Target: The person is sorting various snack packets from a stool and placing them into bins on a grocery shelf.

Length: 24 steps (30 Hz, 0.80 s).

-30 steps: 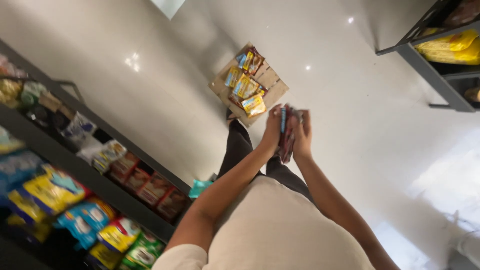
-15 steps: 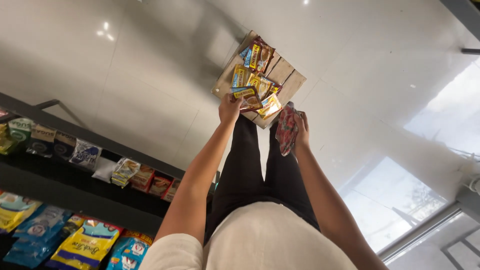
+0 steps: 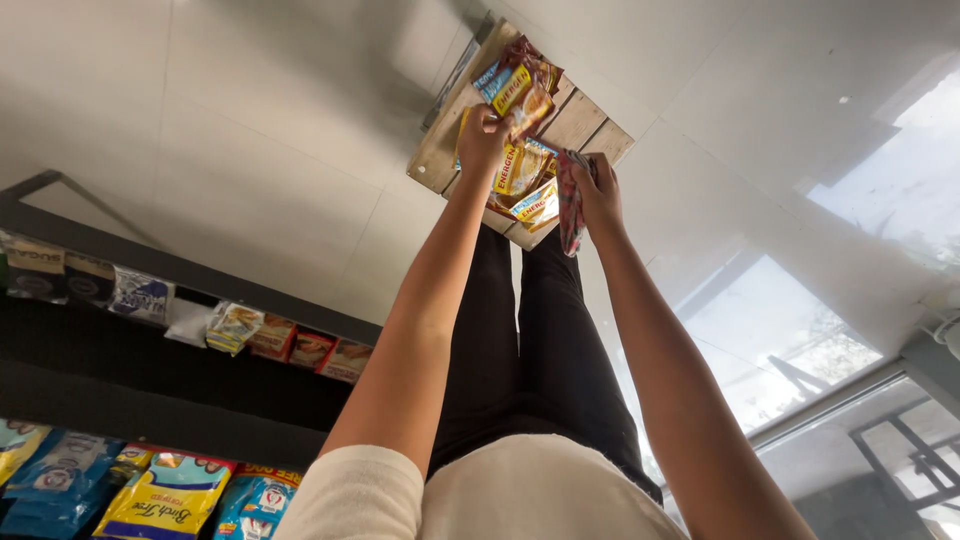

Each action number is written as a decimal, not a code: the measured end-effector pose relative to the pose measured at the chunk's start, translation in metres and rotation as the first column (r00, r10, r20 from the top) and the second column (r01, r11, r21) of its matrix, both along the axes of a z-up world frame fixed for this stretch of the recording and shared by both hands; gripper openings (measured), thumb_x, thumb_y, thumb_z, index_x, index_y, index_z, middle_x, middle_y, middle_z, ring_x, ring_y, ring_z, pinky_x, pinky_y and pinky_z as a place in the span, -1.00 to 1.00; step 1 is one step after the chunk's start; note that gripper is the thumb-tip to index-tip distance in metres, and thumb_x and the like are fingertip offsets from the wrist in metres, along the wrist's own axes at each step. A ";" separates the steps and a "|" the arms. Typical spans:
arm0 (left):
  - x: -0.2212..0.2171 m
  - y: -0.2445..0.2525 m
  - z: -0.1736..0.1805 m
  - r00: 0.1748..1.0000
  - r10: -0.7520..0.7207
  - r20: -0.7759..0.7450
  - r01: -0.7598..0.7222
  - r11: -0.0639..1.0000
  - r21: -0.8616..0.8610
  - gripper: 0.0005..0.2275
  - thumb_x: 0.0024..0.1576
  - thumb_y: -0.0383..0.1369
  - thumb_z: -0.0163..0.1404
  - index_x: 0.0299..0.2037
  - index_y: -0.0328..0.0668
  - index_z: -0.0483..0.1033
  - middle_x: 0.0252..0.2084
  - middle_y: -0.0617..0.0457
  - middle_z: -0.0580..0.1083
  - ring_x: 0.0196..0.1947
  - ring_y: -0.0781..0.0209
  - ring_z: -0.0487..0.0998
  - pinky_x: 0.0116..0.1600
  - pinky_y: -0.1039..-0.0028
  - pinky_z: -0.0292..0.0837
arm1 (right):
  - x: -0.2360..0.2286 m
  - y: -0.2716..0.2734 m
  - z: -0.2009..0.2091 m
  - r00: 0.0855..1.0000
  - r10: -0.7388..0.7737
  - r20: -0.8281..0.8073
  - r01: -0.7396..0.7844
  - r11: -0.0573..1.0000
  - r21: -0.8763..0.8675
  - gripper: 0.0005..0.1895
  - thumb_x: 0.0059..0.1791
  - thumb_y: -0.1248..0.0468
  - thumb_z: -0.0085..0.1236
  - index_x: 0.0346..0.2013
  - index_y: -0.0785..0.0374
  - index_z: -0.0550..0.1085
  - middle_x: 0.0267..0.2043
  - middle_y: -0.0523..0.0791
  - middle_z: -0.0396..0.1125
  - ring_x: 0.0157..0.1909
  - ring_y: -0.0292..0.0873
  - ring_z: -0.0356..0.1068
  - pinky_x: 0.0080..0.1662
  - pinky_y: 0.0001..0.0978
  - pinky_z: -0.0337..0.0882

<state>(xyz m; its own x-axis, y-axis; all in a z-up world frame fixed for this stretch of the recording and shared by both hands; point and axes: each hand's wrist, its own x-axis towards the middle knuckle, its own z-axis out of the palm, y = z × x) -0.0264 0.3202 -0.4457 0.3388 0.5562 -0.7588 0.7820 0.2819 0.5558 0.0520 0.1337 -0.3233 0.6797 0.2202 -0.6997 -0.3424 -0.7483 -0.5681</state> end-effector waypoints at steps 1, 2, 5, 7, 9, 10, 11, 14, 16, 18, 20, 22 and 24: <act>0.001 0.006 0.005 1.000 0.001 -0.016 -0.001 1.000 -0.012 -0.72 0.04 0.00 0.19 -0.15 0.20 0.50 -0.25 0.20 0.65 -0.07 0.06 0.67 0.07 0.23 0.52 | 0.002 0.005 -0.005 1.000 0.001 -0.016 -0.001 1.000 -0.012 -0.67 0.07 -0.15 0.08 0.02 -0.12 0.44 0.09 0.00 0.30 0.25 0.20 0.26 0.27 0.11 0.20; 0.002 0.011 0.011 0.999 0.040 -0.012 -0.041 0.997 -0.061 -0.77 0.12 -0.20 0.09 -0.08 -0.03 0.47 -0.16 0.03 0.63 -0.05 0.07 0.67 0.02 0.30 0.61 | 0.004 0.009 -0.010 0.999 0.047 0.013 -0.047 0.999 -0.018 -0.66 0.05 -0.06 0.03 0.00 0.02 0.42 0.05 -0.02 0.34 0.10 0.06 0.30 0.11 -0.07 0.27; -0.001 0.017 0.044 0.997 0.074 0.004 -0.073 0.989 -0.131 -0.73 0.20 -0.37 -0.01 0.07 -0.31 0.41 -0.03 -0.16 0.57 0.01 0.08 0.63 0.02 0.38 0.66 | 0.005 0.012 -0.016 0.975 0.222 -0.017 -0.222 0.963 -0.151 -0.60 0.05 -0.06 -0.09 0.03 0.09 0.37 -0.02 -0.08 0.29 -0.09 -0.07 0.35 -0.13 -0.20 0.37; -0.001 0.024 0.064 0.996 0.081 0.025 -0.077 0.988 -0.130 -0.65 0.20 -0.32 -0.02 0.14 -0.37 0.37 0.02 -0.18 0.53 0.04 0.08 0.60 0.05 0.40 0.62 | 0.011 0.012 -0.019 0.932 0.353 -0.081 -0.362 0.899 -0.247 -0.54 0.06 -0.15 -0.16 0.09 0.02 0.35 -0.04 -0.11 0.21 -0.13 -0.07 0.36 -0.22 -0.14 0.40; -0.006 0.028 0.079 1.000 0.003 -0.025 -0.004 0.999 -0.050 -0.68 0.19 -0.37 0.01 0.08 -0.41 0.40 0.00 -0.18 0.53 0.00 0.08 0.61 0.05 0.40 0.60 | 0.015 0.006 -0.021 0.822 0.566 -0.064 -0.544 0.746 -0.385 -0.52 0.03 -0.20 0.07 0.06 0.01 0.46 0.11 -0.21 0.14 -0.14 -0.11 0.41 -0.14 -0.11 0.44; -0.021 0.013 0.067 0.999 0.009 -0.032 -0.010 0.999 -0.048 -0.68 0.19 -0.37 0.01 0.08 -0.41 0.40 0.00 -0.18 0.53 0.00 0.08 0.61 0.05 0.40 0.60 | 0.017 0.008 -0.008 0.818 0.571 -0.069 -0.551 0.743 -0.380 -0.52 0.03 -0.20 0.07 0.06 0.01 0.46 0.11 -0.21 0.14 -0.14 -0.11 0.41 -0.14 -0.11 0.44; -0.031 0.003 0.052 0.991 -0.128 -0.034 0.132 0.978 0.164 -0.74 0.14 -0.40 0.00 -0.01 -0.37 0.41 -0.08 -0.24 0.49 -0.07 -0.11 0.60 -0.03 0.24 0.59 | 0.024 0.014 0.002 0.797 0.584 -0.152 -0.598 0.728 -0.336 -0.52 0.01 -0.18 0.04 0.06 0.01 0.44 0.27 -0.23 0.07 0.03 0.07 0.38 0.06 -0.03 0.38; -0.029 -0.012 0.094 0.894 -0.432 -0.116 0.440 0.803 0.402 -0.80 0.08 -0.48 0.03 -0.11 -0.34 0.43 -0.13 -0.26 0.42 -0.10 -0.28 0.55 -0.10 0.13 0.57 | 0.030 0.015 0.012 0.739 0.619 -0.266 -0.673 0.694 -0.255 -0.51 -0.01 -0.16 0.00 0.08 0.01 0.41 0.47 -0.26 -0.03 0.23 0.27 0.32 0.28 0.08 0.31; -0.025 -0.024 0.111 0.804 -0.574 -0.156 0.573 0.677 0.461 -0.80 0.06 -0.52 0.06 -0.11 -0.36 0.45 -0.10 -0.23 0.38 -0.06 -0.27 0.52 -0.08 0.17 0.57 | 0.033 0.011 -0.001 0.709 0.656 -0.259 -0.705 0.673 -0.225 -0.51 -0.01 -0.14 -0.02 0.10 0.00 0.41 0.50 -0.25 -0.06 0.26 0.28 0.30 0.30 0.11 0.29; -0.041 -0.052 0.099 0.506 -0.830 -0.235 0.784 0.329 0.527 -0.56 0.05 -0.50 0.16 0.17 -0.07 0.42 0.27 -0.04 0.22 0.26 -0.16 0.35 0.18 0.15 0.42 | 0.032 -0.001 -0.016 0.716 0.630 -0.302 -0.694 0.690 -0.206 -0.49 -0.01 -0.22 -0.06 0.11 -0.08 0.36 0.48 -0.26 -0.05 0.28 0.22 0.29 0.28 0.03 0.32; -0.055 -0.069 0.097 0.524 -0.817 -0.242 0.800 0.374 0.469 -0.47 0.02 -0.47 0.17 0.26 -0.04 0.38 0.35 0.00 0.22 0.33 -0.17 0.29 0.23 0.10 0.38 | 0.028 -0.005 -0.023 0.715 0.621 -0.321 -0.694 0.686 -0.219 -0.49 -0.03 -0.24 -0.06 0.09 -0.09 0.37 0.44 -0.26 -0.02 0.24 0.22 0.32 0.26 0.04 0.34; -0.065 -0.080 0.090 0.538 -0.807 -0.244 0.807 0.411 0.424 -0.37 0.00 -0.43 0.18 0.35 -0.02 0.33 0.43 0.03 0.22 0.39 -0.20 0.23 0.28 0.06 0.35 | 0.027 -0.014 -0.045 0.725 0.607 -0.325 -0.685 0.688 -0.242 -0.48 -0.04 -0.25 -0.05 0.07 -0.09 0.37 0.40 -0.26 0.00 0.20 0.22 0.36 0.23 0.05 0.36; -0.080 -0.093 0.080 0.638 -0.723 -0.265 0.760 0.536 0.368 -0.46 0.04 -0.43 0.13 0.29 -0.07 0.37 0.44 0.06 0.19 0.37 -0.13 0.27 0.23 0.08 0.37 | 0.023 -0.033 -0.083 0.745 0.572 -0.345 -0.657 0.718 -0.229 -0.45 -0.08 -0.31 -0.03 0.07 -0.14 0.37 0.28 -0.26 0.08 0.17 0.18 0.38 0.20 0.05 0.39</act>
